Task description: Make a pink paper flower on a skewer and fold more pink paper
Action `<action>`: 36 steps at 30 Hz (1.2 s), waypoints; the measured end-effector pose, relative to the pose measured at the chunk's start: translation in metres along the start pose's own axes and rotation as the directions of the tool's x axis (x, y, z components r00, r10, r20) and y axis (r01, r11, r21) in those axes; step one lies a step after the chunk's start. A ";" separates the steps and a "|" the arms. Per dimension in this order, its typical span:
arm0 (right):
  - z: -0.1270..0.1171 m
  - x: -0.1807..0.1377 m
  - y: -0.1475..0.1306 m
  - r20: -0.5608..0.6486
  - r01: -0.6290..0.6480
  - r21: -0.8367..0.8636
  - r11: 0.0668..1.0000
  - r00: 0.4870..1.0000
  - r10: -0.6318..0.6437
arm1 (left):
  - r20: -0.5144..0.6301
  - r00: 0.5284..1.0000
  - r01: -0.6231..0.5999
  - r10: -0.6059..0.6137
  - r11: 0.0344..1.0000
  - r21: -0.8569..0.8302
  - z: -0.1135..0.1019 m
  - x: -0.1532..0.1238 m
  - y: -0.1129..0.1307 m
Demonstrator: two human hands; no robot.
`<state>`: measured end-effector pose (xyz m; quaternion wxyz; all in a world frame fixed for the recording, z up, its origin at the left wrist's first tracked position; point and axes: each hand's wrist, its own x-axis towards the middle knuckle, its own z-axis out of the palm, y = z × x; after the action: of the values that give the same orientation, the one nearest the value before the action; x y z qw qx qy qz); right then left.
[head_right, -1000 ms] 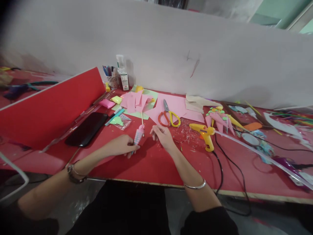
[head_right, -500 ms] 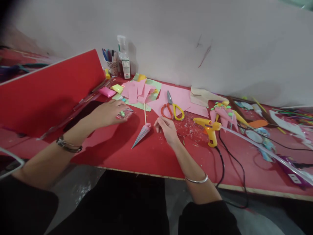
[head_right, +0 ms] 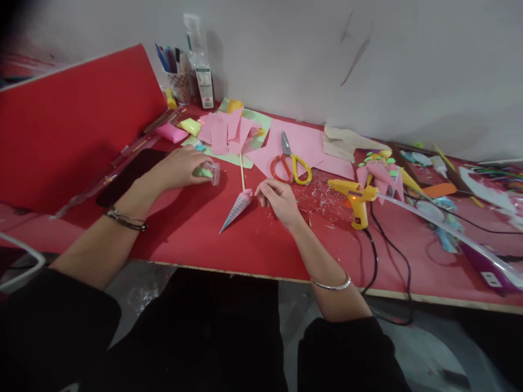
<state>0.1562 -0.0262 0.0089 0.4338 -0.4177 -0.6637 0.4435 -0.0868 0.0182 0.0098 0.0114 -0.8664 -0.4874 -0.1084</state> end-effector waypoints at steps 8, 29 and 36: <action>0.013 -0.005 -0.003 0.007 0.151 -0.030 0.988 0.989 -0.151 | -0.337 0.939 -0.178 0.065 0.932 -0.317 0.002 -0.006 0.041; 0.022 -0.013 -0.008 0.208 0.104 -0.090 0.990 0.974 -0.084 | -0.241 0.923 -0.375 0.301 0.849 -0.373 0.014 -0.011 0.064; 0.022 -0.013 -0.006 0.215 0.070 -0.094 0.993 0.975 -0.048 | -0.268 0.924 -0.327 0.272 0.927 -0.184 0.015 -0.008 0.066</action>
<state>0.1379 -0.0447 0.0073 0.3519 -0.3694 -0.7400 0.4384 -0.0326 -0.0214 -0.0006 -0.0122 -0.9073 -0.3280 -0.2627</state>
